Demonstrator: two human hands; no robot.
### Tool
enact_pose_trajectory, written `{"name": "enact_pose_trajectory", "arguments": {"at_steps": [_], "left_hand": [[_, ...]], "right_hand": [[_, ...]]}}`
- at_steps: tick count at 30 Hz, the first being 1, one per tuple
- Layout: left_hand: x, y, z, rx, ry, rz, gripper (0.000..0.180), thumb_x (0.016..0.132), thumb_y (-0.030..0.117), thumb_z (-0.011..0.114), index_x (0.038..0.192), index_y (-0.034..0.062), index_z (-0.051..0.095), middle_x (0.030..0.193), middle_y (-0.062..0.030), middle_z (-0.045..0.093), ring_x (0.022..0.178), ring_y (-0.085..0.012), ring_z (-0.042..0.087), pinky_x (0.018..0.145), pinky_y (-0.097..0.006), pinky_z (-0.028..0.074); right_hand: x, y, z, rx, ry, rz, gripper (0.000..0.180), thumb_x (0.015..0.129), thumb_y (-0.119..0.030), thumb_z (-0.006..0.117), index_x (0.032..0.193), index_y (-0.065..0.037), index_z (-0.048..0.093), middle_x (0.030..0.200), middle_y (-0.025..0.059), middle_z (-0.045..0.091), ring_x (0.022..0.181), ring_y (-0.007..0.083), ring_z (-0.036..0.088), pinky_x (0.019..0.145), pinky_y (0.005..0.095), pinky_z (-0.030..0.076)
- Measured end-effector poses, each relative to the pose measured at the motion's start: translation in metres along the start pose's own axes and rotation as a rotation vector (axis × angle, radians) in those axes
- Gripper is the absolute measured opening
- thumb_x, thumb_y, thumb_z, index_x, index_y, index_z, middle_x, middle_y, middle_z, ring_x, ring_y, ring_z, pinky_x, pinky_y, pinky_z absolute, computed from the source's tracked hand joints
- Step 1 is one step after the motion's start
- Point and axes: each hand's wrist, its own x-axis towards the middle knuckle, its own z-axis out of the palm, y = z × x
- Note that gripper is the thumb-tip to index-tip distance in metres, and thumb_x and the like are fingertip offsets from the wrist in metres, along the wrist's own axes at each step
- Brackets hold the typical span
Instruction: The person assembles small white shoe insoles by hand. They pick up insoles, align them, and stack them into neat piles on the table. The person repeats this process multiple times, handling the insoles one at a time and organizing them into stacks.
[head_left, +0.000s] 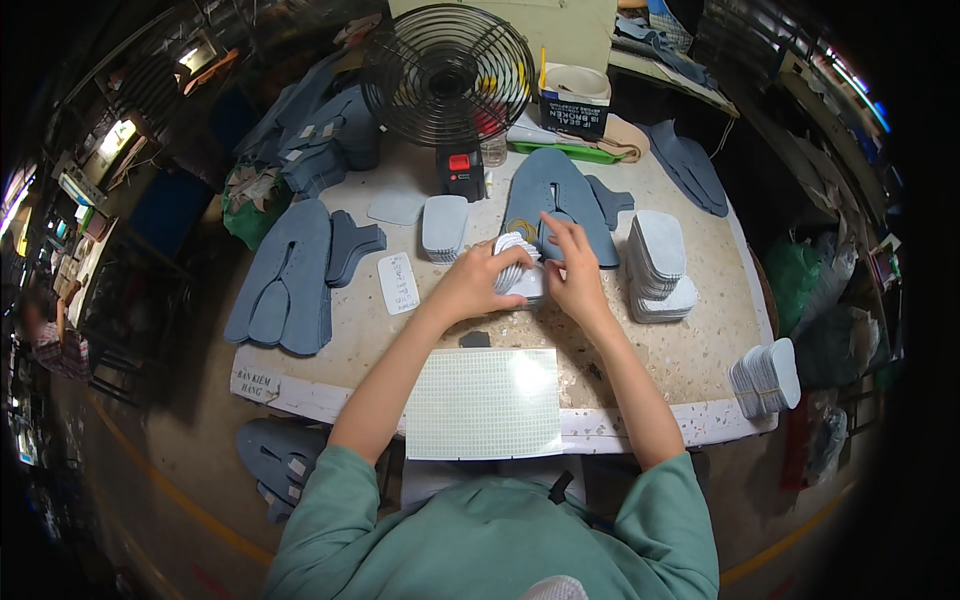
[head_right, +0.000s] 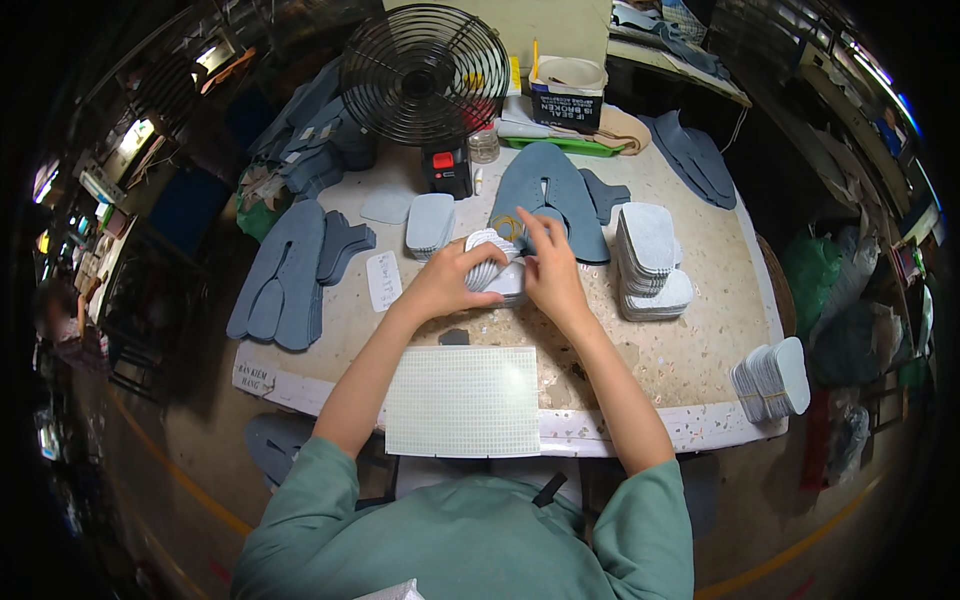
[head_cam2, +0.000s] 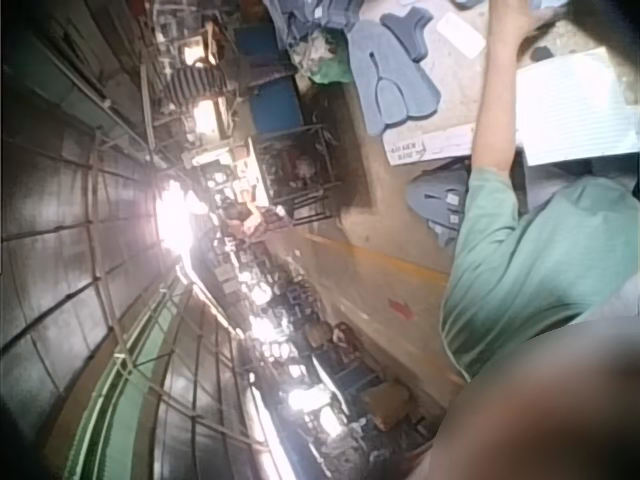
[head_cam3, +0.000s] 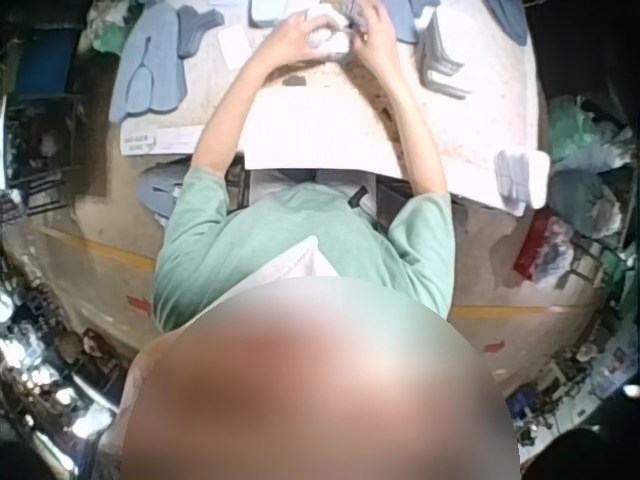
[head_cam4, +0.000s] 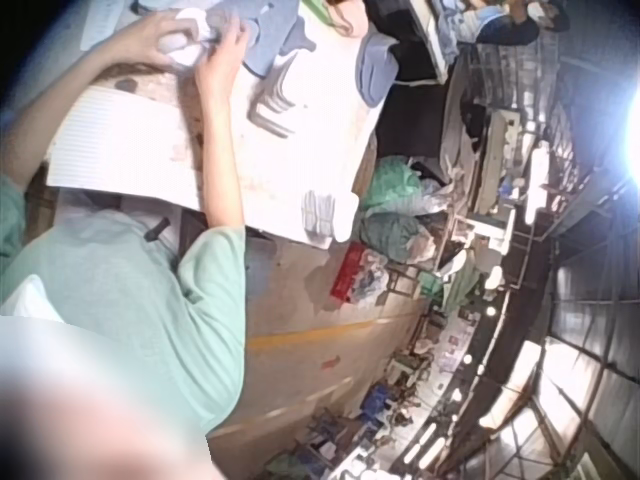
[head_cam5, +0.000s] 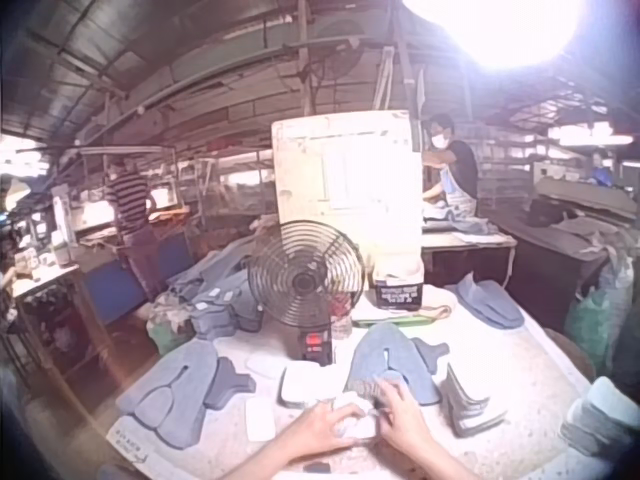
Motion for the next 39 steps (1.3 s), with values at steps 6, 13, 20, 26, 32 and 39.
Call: {"name": "enact_pose_trajectory", "arguments": {"at_steps": [6, 13, 20, 26, 32, 39], "left_hand": [[0.000, -0.009, -0.006, -0.117, -0.010, -0.095, 0.037, 0.070, 0.021, 0.079, 0.104, 0.0144, 0.064, 0.101, -0.0097, 0.068, 0.093, -0.0296, 0.065, 0.085, -0.037, 0.050], [0.002, -0.006, -0.009, -0.213, 0.078, -0.010, 0.033, 0.074, 0.016, 0.075, 0.104, 0.0094, 0.063, 0.098, -0.0071, 0.066, 0.084, -0.0206, 0.062, 0.077, -0.031, 0.051], [0.001, 0.013, -0.014, -0.228, 0.125, -0.035, 0.025, 0.079, 0.014, 0.074, 0.101, 0.0055, 0.064, 0.090, -0.0035, 0.059, 0.069, -0.0094, 0.052, 0.065, -0.023, 0.047], [-0.010, 0.027, -0.010, -0.109, -0.308, -0.096, 0.019, 0.080, 0.021, 0.074, 0.087, 0.0051, 0.066, 0.065, -0.0055, 0.063, 0.064, -0.0141, 0.062, 0.059, -0.030, 0.048], [-0.022, 0.034, 0.015, 0.204, -0.602, -0.082, 0.032, 0.071, 0.028, 0.079, 0.085, 0.0052, 0.060, 0.076, -0.0083, 0.065, 0.074, -0.0265, 0.064, 0.068, -0.038, 0.050], [-0.015, 0.030, 0.017, 0.150, -0.809, -0.088, 0.030, 0.075, 0.024, 0.076, 0.087, 0.0038, 0.059, 0.080, -0.0087, 0.065, 0.076, -0.0236, 0.063, 0.068, -0.035, 0.049]], "right_hand": [[-0.002, 0.016, 0.000, 0.113, 0.021, 0.323, 0.041, 0.089, -0.009, 0.063, 0.129, -0.009, 0.056, 0.079, 0.0092, 0.063, 0.067, 0.0162, 0.064, 0.059, 0.0280, 0.051], [-0.005, 0.007, 0.011, 0.801, -0.040, 0.704, 0.034, 0.096, -0.024, 0.059, 0.124, -0.005, 0.061, 0.087, 0.0076, 0.065, 0.071, 0.0124, 0.063, 0.058, 0.0233, 0.054], [-0.003, -0.014, -0.005, 0.501, -0.220, 0.555, 0.038, 0.090, -0.019, 0.067, 0.124, -0.003, 0.062, 0.098, 0.0081, 0.065, 0.080, 0.0111, 0.062, 0.062, 0.0258, 0.058], [-0.030, -0.012, -0.067, 0.365, -0.038, 0.578, 0.038, 0.088, -0.016, 0.069, 0.123, -0.003, 0.062, 0.091, 0.0042, 0.065, 0.079, 0.0080, 0.060, 0.060, 0.0235, 0.052], [-0.084, -0.015, -0.083, -0.265, 0.059, 0.558, 0.039, 0.084, -0.021, 0.071, 0.116, 0.000, 0.064, 0.079, 0.0158, 0.068, 0.068, 0.0220, 0.067, 0.062, 0.0333, 0.053], [-0.066, -0.061, -0.096, -0.410, -0.012, 0.283, 0.030, 0.084, -0.020, 0.069, 0.109, -0.004, 0.067, 0.095, 0.0150, 0.068, 0.077, 0.0331, 0.067, 0.067, 0.0387, 0.053]]}}
